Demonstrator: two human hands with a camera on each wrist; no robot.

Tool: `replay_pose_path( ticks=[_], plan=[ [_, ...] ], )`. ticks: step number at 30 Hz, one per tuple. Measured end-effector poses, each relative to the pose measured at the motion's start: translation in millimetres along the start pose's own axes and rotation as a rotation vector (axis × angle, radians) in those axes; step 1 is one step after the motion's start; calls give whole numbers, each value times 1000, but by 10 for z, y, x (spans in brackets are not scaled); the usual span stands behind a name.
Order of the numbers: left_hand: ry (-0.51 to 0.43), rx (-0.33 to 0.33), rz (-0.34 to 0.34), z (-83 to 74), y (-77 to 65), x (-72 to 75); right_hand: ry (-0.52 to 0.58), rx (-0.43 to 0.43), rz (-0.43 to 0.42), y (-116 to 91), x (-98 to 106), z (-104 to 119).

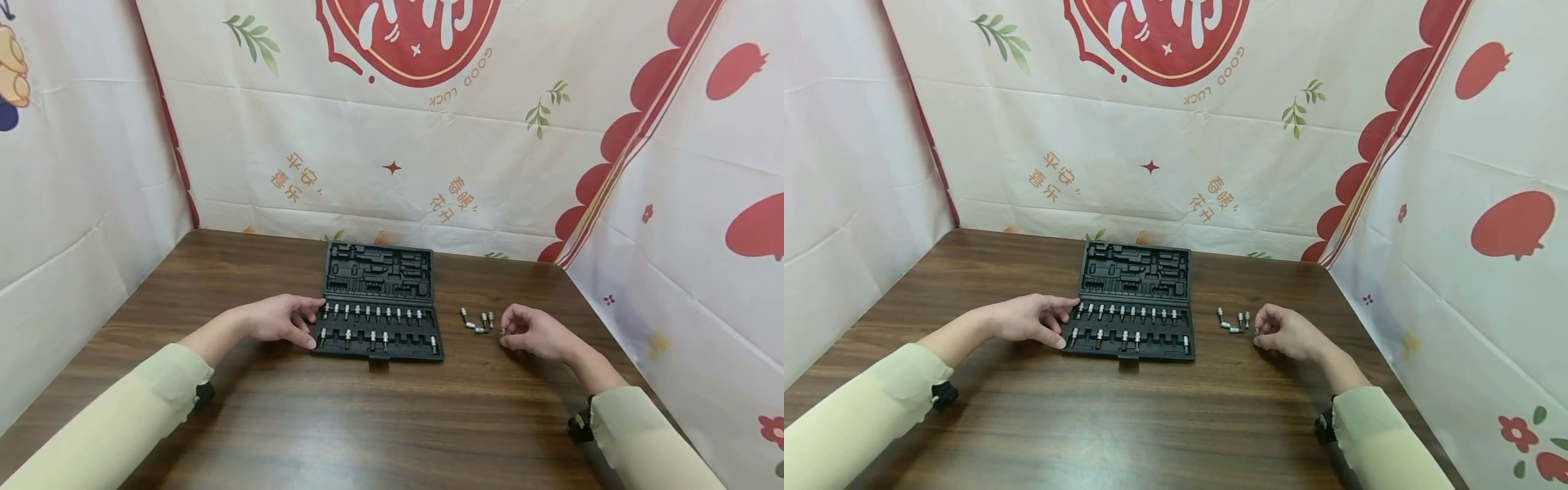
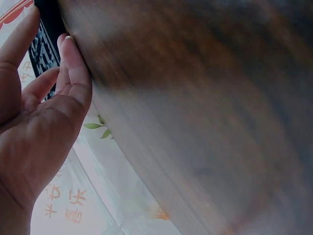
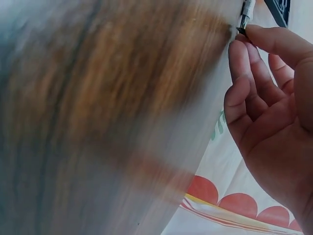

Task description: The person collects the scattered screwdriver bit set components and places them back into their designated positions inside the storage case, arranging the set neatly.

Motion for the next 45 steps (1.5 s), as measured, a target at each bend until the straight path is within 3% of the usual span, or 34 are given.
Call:
replay_pose_path(
  ticks=[20,32,45],
  plan=[
    [-3,0,2,3,26,0,67,79,-92,50,29,296],
    [7,-8,4,12,16,1,222,88,-126,144,41,487],
    [2,-12,4,15,17,-6,105,112,-182,273,-11,716]
  ],
)
Point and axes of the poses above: each hand's wrist, its own y-axis towards the middle knuckle, its own x-axis out of the back of the hand, z = x × y, the point moved 9 cm from there along y, towards the middle knuckle, and after that the axes turned 2 degrees about z, right-handed, at the moved point
